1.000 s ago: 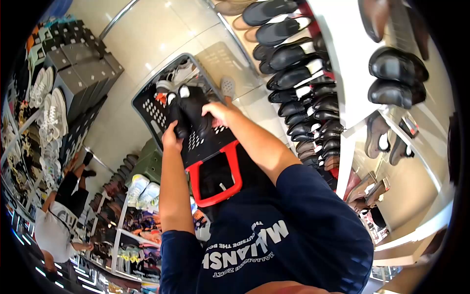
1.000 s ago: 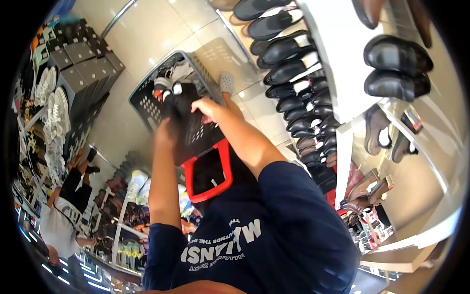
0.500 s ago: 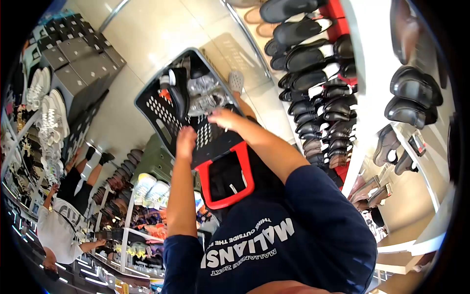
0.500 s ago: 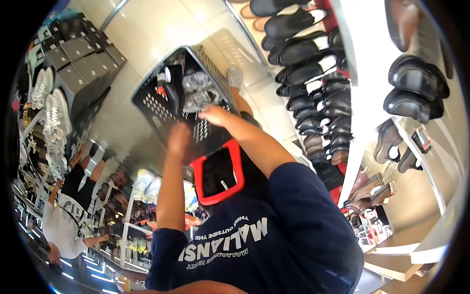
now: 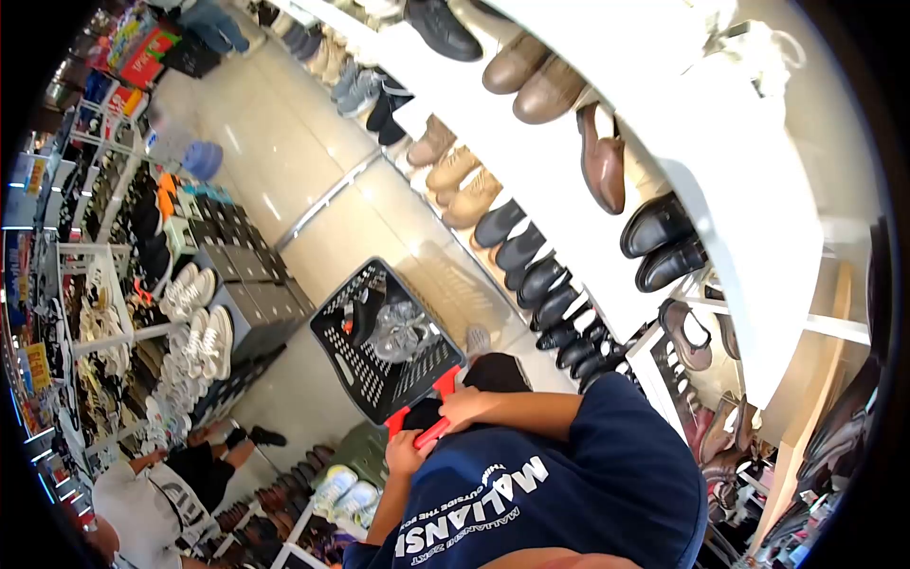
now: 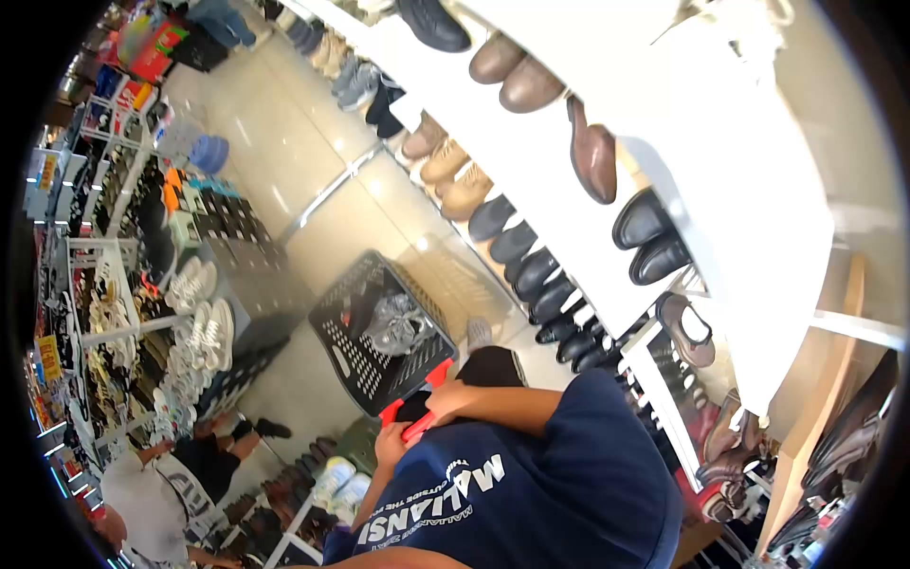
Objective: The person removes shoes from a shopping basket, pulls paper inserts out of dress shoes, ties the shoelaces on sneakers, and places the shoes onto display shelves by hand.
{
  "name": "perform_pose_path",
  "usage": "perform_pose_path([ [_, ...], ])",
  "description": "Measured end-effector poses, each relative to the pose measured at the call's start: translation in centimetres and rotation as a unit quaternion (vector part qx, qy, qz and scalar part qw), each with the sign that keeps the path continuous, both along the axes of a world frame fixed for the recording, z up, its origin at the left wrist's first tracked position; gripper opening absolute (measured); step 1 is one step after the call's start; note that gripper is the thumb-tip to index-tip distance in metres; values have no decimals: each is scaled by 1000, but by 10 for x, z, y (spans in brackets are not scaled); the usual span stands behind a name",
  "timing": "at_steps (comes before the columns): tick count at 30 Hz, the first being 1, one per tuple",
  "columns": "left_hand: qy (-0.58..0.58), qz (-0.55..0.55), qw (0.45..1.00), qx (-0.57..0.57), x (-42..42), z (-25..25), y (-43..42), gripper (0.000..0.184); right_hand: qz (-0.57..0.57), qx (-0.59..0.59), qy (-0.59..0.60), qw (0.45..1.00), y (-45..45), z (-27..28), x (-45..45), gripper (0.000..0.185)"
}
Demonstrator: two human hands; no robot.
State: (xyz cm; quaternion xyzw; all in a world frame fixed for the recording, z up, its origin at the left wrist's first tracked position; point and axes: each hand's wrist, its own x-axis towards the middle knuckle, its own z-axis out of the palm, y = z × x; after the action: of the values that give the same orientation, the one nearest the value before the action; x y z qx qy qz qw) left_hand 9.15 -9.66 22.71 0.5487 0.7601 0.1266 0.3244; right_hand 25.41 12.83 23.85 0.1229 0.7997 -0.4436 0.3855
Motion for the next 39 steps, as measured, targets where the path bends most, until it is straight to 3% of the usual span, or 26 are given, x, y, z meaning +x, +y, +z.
perform_pose_path([
  [1, 19, -10, 1000, 8, -11, -1, 13, 48, 6, 41, 49, 998, -11, -24, -11, 71],
  [2, 38, -20, 999, 13, -21, -2, 26, 47, -4, 48, 44, 998, -7, -15, -27, 63],
  [6, 55, 59, 987, -143, -58, 10, 77, 51, -74, 131, 110, 982, -9, -27, -71, 35],
  [11, 90, 53, 985, -134, -123, 16, 133, 41, -120, 211, 148, 959, 24, -51, -141, 21],
  [14, 145, -11, 973, -178, -141, -3, 145, 42, -109, 169, 96, 975, 37, -57, -152, 23],
  [15, 124, -52, 978, -158, -151, -28, 138, 46, -107, 192, 87, 972, 40, -63, -153, 24],
  [18, 81, -50, 970, -222, -159, -35, 144, 49, -65, 212, 65, 973, 33, -96, -162, 28],
  [21, 67, -57, 967, -241, -178, -42, 162, 49, -197, 180, -24, 963, 36, -108, -184, 26],
  [27, 111, -59, 959, -256, -245, -57, 226, 46, -204, 224, 57, 951, 94, -103, -244, 24],
  [32, 130, -83, 947, -282, -291, -64, 280, 41, -156, 183, 30, 970, 151, -111, -293, 27],
  [35, 181, -68, 958, -214, -319, -84, 296, 39, -194, 104, -11, 976, 197, -113, -325, 31],
  [37, 191, 34, 943, -269, -316, -40, 340, 36, -153, 150, -19, 977, 223, -106, -350, 32],
  [39, 204, 69, 935, -282, -331, -23, 380, 35, -168, 180, 9, 969, 256, -77, -369, 30],
])
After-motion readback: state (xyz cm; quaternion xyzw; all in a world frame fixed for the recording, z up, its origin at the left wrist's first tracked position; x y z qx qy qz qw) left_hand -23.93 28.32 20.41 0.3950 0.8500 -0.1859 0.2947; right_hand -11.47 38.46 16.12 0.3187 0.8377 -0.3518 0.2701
